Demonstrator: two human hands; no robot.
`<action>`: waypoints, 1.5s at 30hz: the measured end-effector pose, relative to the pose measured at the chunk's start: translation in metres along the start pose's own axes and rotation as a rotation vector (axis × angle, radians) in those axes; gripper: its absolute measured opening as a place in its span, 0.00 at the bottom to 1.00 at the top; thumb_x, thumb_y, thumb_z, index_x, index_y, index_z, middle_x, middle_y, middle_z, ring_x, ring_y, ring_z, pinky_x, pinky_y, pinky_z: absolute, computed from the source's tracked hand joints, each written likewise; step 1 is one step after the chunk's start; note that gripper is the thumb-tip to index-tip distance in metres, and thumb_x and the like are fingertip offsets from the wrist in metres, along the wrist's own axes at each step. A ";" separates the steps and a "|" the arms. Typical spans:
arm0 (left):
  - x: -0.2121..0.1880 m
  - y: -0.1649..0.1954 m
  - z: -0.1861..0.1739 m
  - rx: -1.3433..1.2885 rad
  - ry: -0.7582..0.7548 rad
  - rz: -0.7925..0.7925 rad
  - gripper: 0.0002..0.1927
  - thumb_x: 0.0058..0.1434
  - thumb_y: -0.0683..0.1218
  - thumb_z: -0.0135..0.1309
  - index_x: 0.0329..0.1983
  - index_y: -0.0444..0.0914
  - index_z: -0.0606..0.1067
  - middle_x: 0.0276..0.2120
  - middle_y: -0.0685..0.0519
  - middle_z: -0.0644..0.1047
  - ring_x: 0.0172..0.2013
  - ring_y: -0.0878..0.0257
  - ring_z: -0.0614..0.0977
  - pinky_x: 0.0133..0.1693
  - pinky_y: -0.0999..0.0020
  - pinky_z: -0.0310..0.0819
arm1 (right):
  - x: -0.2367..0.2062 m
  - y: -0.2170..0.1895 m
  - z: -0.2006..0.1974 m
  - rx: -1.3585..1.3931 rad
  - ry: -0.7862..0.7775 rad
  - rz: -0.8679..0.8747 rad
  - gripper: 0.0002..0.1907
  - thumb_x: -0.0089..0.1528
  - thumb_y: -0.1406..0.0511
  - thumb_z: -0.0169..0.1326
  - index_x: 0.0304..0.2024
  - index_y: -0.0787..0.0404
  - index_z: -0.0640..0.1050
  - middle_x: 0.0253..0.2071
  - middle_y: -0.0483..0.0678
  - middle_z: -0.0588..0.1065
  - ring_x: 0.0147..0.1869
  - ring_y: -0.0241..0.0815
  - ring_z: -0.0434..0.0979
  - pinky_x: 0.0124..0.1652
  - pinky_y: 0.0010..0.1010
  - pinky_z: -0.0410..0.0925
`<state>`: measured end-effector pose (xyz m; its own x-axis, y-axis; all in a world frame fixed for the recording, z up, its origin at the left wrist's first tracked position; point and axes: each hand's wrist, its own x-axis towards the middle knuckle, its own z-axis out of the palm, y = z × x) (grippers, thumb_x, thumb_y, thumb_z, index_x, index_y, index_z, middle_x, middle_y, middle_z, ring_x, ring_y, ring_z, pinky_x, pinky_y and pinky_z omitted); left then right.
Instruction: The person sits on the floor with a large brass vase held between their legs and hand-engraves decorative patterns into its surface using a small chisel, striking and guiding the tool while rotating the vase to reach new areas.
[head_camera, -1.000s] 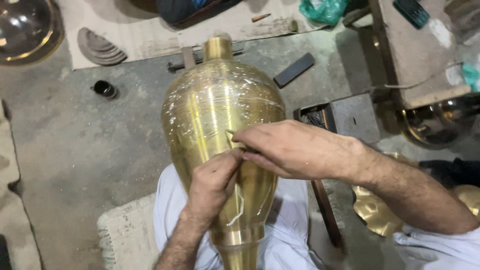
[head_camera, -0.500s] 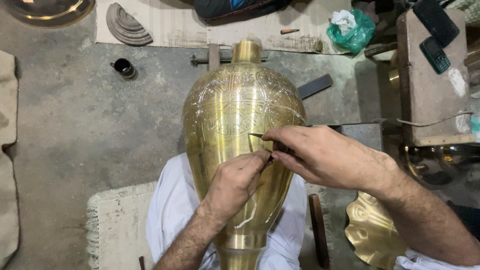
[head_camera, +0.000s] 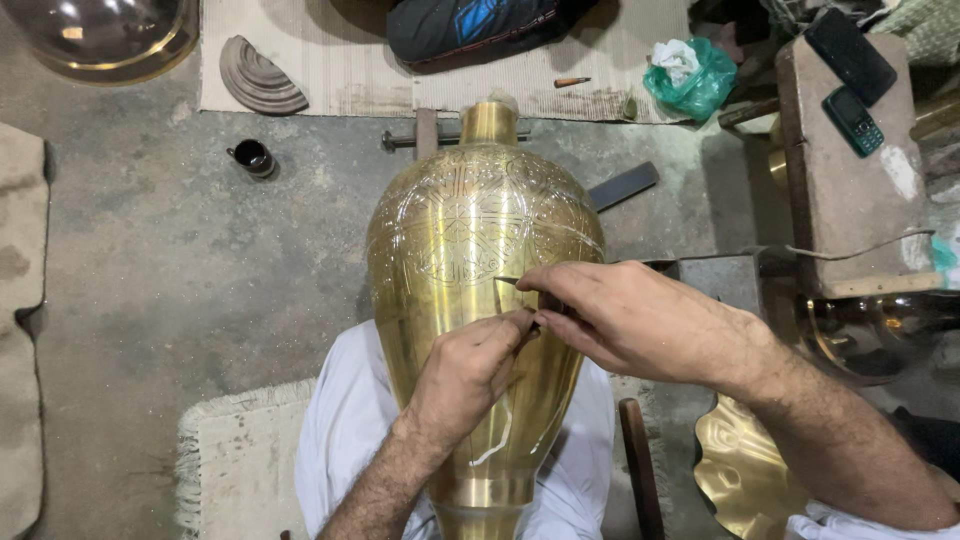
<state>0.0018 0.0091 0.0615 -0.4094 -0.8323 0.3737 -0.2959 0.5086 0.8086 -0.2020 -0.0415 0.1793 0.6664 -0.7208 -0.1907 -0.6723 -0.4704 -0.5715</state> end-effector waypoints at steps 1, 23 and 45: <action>0.000 0.000 0.000 0.000 0.003 0.009 0.18 0.55 0.35 0.59 0.50 0.32 0.75 0.42 0.43 0.82 0.43 0.48 0.86 0.44 0.59 0.83 | 0.000 0.000 0.000 -0.004 0.001 0.000 0.21 0.65 0.62 0.53 0.58 0.65 0.72 0.43 0.55 0.80 0.42 0.54 0.84 0.39 0.43 0.77; 0.003 0.001 -0.001 0.021 -0.014 -0.009 0.16 0.59 0.37 0.60 0.50 0.33 0.76 0.40 0.45 0.82 0.41 0.50 0.86 0.41 0.60 0.83 | -0.001 -0.001 -0.003 0.009 0.019 -0.052 0.21 0.65 0.62 0.53 0.59 0.65 0.71 0.47 0.57 0.80 0.47 0.56 0.83 0.42 0.43 0.77; 0.008 -0.008 -0.006 -0.078 -0.160 -0.050 0.19 0.61 0.36 0.60 0.56 0.37 0.78 0.49 0.46 0.83 0.50 0.53 0.86 0.52 0.64 0.82 | -0.020 0.010 0.009 -0.173 0.045 0.071 0.21 0.65 0.53 0.54 0.45 0.65 0.72 0.30 0.54 0.78 0.33 0.56 0.83 0.32 0.46 0.75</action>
<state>0.0057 -0.0033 0.0603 -0.5298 -0.8074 0.2596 -0.2543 0.4432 0.8596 -0.2192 -0.0270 0.1702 0.6029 -0.7754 -0.1875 -0.7651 -0.4954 -0.4115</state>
